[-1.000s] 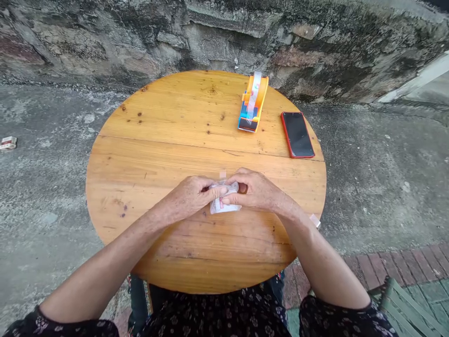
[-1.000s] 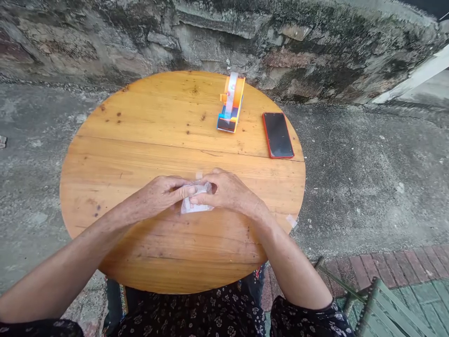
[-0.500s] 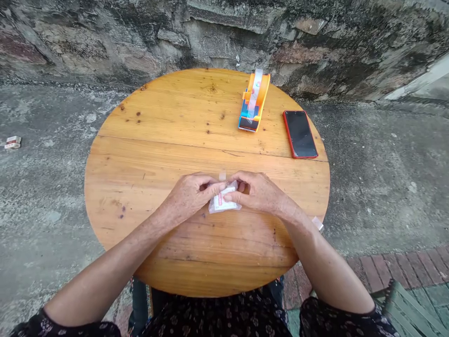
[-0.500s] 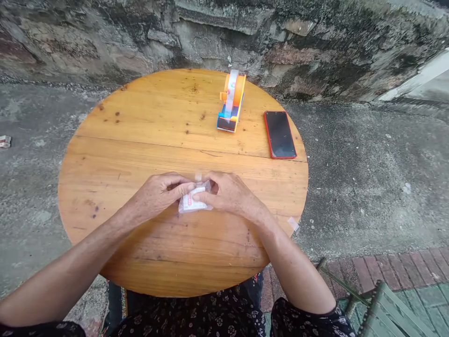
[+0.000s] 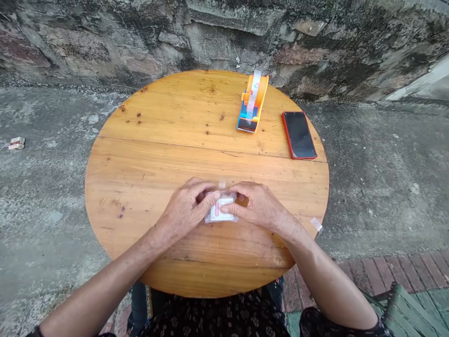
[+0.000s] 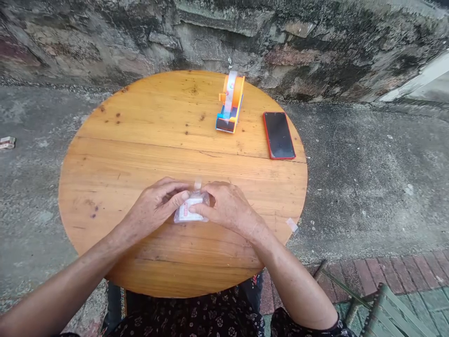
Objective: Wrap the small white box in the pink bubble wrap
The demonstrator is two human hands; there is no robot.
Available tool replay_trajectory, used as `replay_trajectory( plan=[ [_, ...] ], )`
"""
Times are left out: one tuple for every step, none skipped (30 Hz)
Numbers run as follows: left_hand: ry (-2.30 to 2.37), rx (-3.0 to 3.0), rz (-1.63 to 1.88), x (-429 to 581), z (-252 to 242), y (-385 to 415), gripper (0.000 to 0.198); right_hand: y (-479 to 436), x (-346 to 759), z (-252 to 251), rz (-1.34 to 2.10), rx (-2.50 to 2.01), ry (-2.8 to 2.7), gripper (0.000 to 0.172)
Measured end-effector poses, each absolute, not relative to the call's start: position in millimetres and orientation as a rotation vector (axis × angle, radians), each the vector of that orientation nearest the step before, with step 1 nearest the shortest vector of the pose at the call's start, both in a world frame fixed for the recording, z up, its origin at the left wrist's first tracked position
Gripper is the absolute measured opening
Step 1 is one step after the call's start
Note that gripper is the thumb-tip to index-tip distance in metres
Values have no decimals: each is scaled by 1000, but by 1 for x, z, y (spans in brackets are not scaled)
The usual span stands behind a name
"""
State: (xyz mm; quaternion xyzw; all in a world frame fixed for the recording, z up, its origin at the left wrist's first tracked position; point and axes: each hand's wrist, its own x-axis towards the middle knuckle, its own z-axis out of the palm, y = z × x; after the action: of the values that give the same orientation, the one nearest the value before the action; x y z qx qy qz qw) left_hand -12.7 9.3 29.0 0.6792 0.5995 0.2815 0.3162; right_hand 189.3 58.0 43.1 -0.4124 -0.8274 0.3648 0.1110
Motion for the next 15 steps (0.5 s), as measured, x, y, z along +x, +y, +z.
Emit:
replay_trajectory(
  plan=[
    [1634,1821,812,-11,29,3,32,57,189,44,1065,-1219,-2435,27],
    [1676,1863,888,-10,28,-4,33,57,189,44,1057,-1223,-2439,27],
    [1706,1908,961,-8,27,-11,32,56,188,45,1048,-1224,-2445,28],
    [1705,1951,1024,-6,26,-18,30,56,188,46,1042,-1219,-2454,28],
    [1683,1986,1086,-4,24,-25,28,55,187,46,1037,-1213,-2463,28],
    [1655,2004,1116,-2,22,-30,28,54,186,47,1034,-1206,-2471,28],
    [1634,2008,1129,0,21,-34,28,54,186,48,1036,-1200,-2477,28],
    [1618,2003,1139,2,19,-36,28,53,186,48,1043,-1196,-2480,27],
    [1611,1991,1142,3,17,-37,28,53,186,48,1054,-1189,-2481,26],
    [1611,1977,1145,4,16,-38,28,52,186,48,1067,-1180,-2476,26],
    [1614,1965,1150,5,16,-37,28,52,188,48,1082,-1171,-2463,27],
    [1617,1955,1153,5,16,-36,27,51,189,47,1095,-1163,-2441,29],
    [1618,1949,1151,5,17,-34,27,51,192,47,1105,-1158,-2414,32],
    [1617,1945,1148,5,17,-33,26,50,194,46,1112,-1157,-2385,36],
    [1614,1942,1142,5,18,-32,25,48,196,45,1117,-1161,-2360,40]
  ],
)
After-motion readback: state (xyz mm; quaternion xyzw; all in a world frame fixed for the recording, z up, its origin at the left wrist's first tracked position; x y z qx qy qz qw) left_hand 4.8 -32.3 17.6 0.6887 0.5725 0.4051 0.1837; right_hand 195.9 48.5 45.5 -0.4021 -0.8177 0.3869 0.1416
